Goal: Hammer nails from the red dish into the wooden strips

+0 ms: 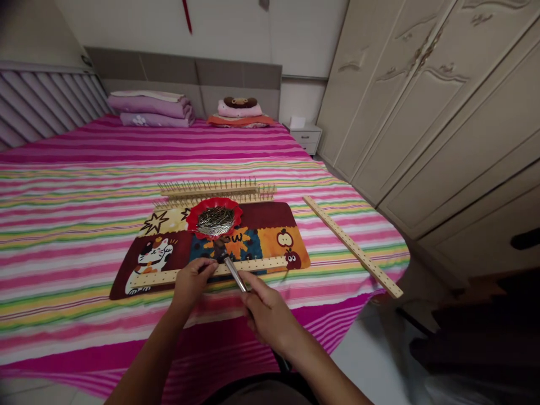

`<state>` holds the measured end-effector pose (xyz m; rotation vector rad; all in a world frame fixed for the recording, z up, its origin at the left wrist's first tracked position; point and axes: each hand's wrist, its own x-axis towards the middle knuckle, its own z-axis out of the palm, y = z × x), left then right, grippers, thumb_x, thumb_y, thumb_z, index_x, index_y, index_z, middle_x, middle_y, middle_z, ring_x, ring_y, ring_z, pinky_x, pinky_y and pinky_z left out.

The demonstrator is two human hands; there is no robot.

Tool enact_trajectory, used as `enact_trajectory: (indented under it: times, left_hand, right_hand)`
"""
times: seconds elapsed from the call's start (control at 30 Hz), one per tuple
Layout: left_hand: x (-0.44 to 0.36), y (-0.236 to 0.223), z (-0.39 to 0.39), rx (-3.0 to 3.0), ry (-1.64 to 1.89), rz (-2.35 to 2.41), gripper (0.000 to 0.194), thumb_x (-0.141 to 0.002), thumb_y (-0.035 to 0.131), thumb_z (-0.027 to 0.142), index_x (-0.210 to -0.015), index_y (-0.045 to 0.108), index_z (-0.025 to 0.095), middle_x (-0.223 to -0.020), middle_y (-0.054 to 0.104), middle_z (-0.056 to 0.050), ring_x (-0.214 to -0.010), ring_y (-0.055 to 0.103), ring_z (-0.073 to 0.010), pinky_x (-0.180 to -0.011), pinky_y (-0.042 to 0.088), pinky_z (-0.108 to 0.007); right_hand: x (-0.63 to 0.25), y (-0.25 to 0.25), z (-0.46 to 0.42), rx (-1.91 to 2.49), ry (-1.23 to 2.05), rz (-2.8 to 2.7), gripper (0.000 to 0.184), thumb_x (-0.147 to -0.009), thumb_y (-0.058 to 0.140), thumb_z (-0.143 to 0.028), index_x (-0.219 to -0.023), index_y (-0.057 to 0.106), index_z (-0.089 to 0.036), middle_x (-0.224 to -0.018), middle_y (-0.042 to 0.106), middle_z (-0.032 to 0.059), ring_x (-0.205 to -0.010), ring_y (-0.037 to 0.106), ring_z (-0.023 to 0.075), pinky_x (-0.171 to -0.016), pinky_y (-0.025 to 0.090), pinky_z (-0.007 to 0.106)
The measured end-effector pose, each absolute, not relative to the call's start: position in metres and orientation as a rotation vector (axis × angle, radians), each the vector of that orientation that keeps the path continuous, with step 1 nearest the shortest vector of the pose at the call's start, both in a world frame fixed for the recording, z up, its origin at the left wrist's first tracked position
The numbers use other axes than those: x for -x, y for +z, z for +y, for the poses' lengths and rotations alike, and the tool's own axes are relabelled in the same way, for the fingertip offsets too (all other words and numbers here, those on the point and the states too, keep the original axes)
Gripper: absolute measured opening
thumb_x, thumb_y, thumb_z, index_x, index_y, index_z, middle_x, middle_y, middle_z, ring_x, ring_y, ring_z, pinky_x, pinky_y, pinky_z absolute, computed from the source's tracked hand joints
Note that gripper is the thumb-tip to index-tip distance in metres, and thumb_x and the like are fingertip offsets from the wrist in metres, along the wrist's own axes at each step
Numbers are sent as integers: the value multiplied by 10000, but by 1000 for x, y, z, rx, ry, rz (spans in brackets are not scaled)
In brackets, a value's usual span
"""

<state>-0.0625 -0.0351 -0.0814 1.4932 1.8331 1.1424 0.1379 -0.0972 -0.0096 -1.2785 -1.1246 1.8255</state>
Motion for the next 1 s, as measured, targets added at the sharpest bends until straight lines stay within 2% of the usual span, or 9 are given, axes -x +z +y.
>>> enact_trajectory:
  times: [0.17,0.4,0.53,0.63,0.77,0.83,0.93,1.0]
  left_hand:
    - [61,-84,-36,-1577,1133,1859,172,-680,553,358,-616,628,217,-589,559,20,-562,515,-125,-586,383,-244]
    - [61,-88,-36,-1582,1136,1824,182,-716,535,356,-698,662,227,-692,639,-2,-656,567,-142,-639,403,-245]
    - [62,-89,-37,-1602,1108,1880,162,-695,547,336,-615,630,222,-623,605,9,-604,539,-134,-607,390,-245]
    - [63,-90,-37,-1584,1119,1857,169,-705,543,352,-664,651,229,-674,636,2,-657,575,-147,-639,414,-252]
    - [63,-88,-37,-1538,1139,1824,180,-699,548,370,-696,665,234,-751,675,-13,-718,612,-166,-684,444,-271]
    - [62,-86,-37,-1530,1149,1817,177,-687,555,372,-687,665,233,-733,673,-14,-697,611,-167,-671,449,-275]
    - [63,-85,-36,-1515,1161,1810,169,-655,575,370,-689,670,235,-694,660,-7,-642,596,-160,-635,451,-276]
    - [68,-85,-36,-1479,1149,1780,194,-631,590,379,-718,681,232,-668,650,0,-606,582,-154,-608,452,-272]
  right_hand:
    - [-127,-16,-97,1283,1739,-1285,486,-824,456,-243,-1309,492,-260,-528,429,-88,-393,338,57,-375,251,154]
    - [-128,-20,-92,1215,1561,-1485,448,-870,426,-234,-1314,485,-249,-522,385,-84,-424,327,73,-421,275,184]
    - [-127,-16,-91,1233,1607,-1507,428,-837,457,-219,-1253,551,-247,-535,416,-72,-452,358,81,-427,279,185]
    - [-131,-15,-92,1236,1627,-1418,448,-847,457,-276,-1290,509,-244,-539,428,-75,-428,355,79,-415,276,186]
    - [-154,-28,-81,1325,1310,-1328,508,-846,452,-372,-1327,473,-211,-588,475,-54,-447,382,97,-424,300,205]
    - [-172,-43,-69,1420,1044,-1322,502,-816,489,-382,-1280,532,-196,-644,545,-24,-529,458,125,-506,376,231]
    - [-197,-74,-53,1486,805,-1219,488,-770,509,-379,-1220,589,-208,-867,660,35,-720,566,185,-629,445,276]
    - [-208,-99,-49,1514,776,-1123,499,-759,512,-377,-1229,581,-222,-887,678,41,-749,587,207,-602,456,284]
